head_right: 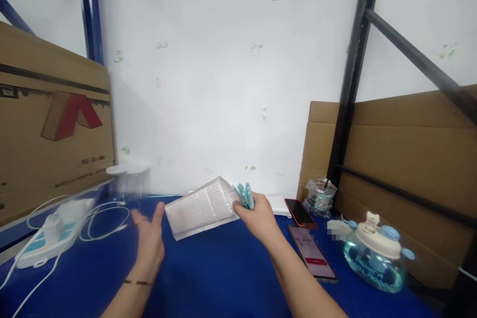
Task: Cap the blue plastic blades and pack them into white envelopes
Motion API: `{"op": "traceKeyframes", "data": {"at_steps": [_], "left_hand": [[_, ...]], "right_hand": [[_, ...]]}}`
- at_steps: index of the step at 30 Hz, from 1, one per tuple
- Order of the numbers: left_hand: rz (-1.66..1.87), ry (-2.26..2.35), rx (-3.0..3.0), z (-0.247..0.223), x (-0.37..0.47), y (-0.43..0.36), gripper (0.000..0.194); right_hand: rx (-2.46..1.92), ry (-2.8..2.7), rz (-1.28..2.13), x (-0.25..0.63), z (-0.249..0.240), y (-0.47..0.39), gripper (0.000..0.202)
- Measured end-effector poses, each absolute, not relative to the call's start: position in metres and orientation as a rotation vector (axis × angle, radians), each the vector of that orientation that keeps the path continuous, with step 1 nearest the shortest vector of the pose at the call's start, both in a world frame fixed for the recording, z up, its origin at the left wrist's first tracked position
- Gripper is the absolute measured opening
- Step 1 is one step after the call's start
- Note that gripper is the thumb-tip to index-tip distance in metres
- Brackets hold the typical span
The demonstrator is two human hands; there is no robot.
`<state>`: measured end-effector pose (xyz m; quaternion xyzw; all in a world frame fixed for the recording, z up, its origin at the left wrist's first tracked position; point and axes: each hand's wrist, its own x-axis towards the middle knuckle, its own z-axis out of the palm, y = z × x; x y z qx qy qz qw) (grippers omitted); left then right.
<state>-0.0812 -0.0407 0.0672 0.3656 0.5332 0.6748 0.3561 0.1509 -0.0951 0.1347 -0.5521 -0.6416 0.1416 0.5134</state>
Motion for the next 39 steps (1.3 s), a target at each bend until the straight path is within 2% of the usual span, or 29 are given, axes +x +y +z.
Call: {"op": "traceKeyframes", "data": {"at_steps": [2, 4, 7, 11, 13, 15, 18, 21, 29, 34, 39], "left_hand": [[1.837, 1.488, 1.514, 0.070, -0.074, -0.054, 0.116], [1.679, 1.393, 1.973, 0.075, -0.056, -0.064, 0.129], [1.534, 1.302, 2.156, 0.081, -0.027, -0.069, 0.114], [1.463, 1.329, 2.146, 0.084, -0.011, -0.059, 0.070], [1.399, 1.395, 2.123, 0.087, -0.010, -0.054, 0.053], [1.375, 1.445, 2.053, 0.091, -0.008, -0.051, 0.044], [1.408, 1.406, 1.936, 0.096, 0.000, -0.050, 0.042], [1.451, 1.318, 1.899, 0.097, 0.012, -0.052, 0.041], [1.585, 1.148, 1.746, 0.089, 0.030, -0.062, 0.042], [1.627, 1.163, 1.728, 0.087, 0.027, -0.061, 0.045], [1.651, 1.171, 1.715, 0.084, 0.027, -0.057, 0.055]], "right_hand": [[-1.326, -1.545, 0.468, 0.154, 0.138, -0.094, 0.026], [-1.312, -1.581, 0.545, 0.153, 0.137, -0.093, 0.024], [-1.304, -1.619, 0.573, 0.151, 0.131, -0.092, 0.018], [-1.276, -1.572, 0.599, 0.160, 0.133, -0.090, 0.019], [-1.150, -1.456, 0.685, 0.167, 0.145, -0.089, 0.026], [-0.926, -1.309, 0.789, 0.172, 0.165, -0.091, 0.028], [-0.650, -1.179, 0.826, 0.168, 0.199, -0.093, 0.029], [-0.632, -1.161, 0.771, 0.150, 0.217, -0.091, 0.032], [-0.833, -1.112, 0.799, 0.118, 0.181, -0.070, 0.041], [-0.830, -1.069, 0.691, 0.124, 0.187, -0.064, 0.044], [-0.869, -1.216, 0.627, 0.118, 0.185, -0.067, 0.046]]}}
